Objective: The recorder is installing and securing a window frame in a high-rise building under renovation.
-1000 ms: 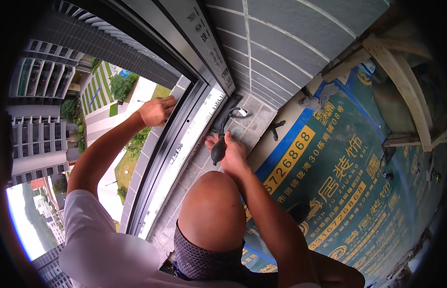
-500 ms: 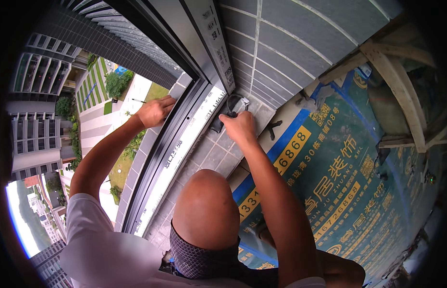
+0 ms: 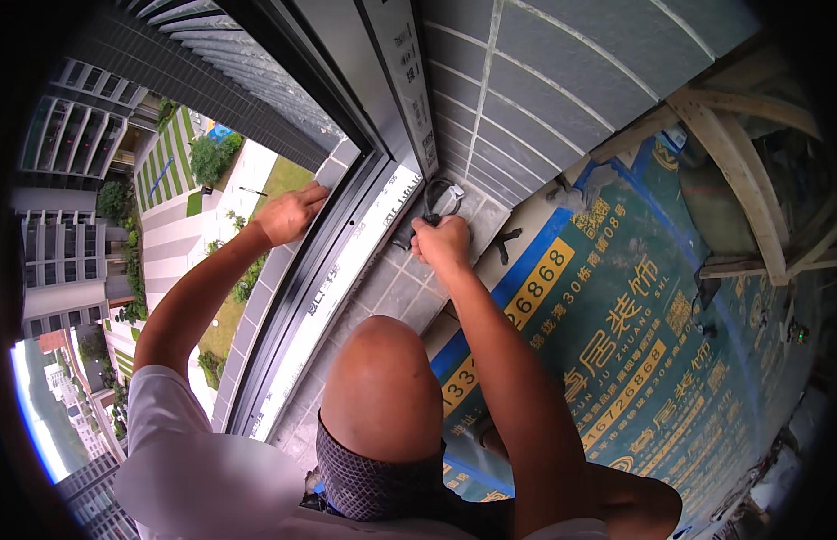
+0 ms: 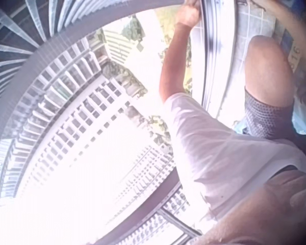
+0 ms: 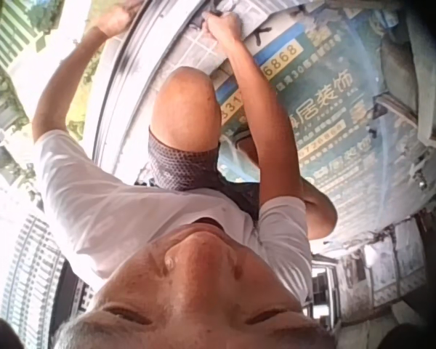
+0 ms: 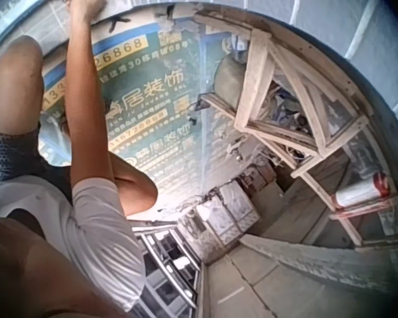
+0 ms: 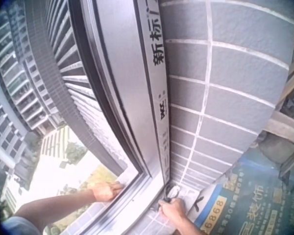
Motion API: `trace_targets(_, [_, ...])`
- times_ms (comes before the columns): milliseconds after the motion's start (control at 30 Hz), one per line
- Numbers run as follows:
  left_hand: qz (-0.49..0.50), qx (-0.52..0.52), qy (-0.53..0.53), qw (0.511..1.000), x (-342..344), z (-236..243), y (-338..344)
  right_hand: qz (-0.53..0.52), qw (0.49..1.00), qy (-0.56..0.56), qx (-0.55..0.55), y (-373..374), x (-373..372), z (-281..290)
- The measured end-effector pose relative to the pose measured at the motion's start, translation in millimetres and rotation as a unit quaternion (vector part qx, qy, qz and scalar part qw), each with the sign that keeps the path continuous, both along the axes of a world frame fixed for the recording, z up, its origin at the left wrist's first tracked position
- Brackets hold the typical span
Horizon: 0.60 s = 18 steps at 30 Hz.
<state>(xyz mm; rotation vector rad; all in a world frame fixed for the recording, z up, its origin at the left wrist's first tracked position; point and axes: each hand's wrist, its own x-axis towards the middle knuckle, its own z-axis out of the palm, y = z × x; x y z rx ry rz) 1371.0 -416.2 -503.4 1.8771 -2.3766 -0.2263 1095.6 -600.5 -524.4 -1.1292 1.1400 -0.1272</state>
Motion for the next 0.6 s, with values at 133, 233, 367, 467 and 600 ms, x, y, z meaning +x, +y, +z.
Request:
trace_targets(133, [0.008,0.009,0.003,1.0,-2,2,2,-0.011,0.982,-0.047,0.181,-17,-26,6])
trace_targets(233, [0.008,0.01,0.011,1.0,-4,1,-3,-0.014,0.96,-0.134,0.246,-23,-40,-12])
trace_targets(367, [0.014,0.008,0.008,1.0,-4,2,-2,-0.013,0.92,-0.207,0.331,-25,-38,-10])
trace_targets(467, [0.012,0.025,0.026,0.999,0,-1,-3,0.023,0.958,-0.123,0.257,-18,-34,-10])
trace_targets(600, [-0.003,-0.027,0.036,0.999,-3,1,-1,0.041,0.995,-0.004,0.094,0,-22,14])
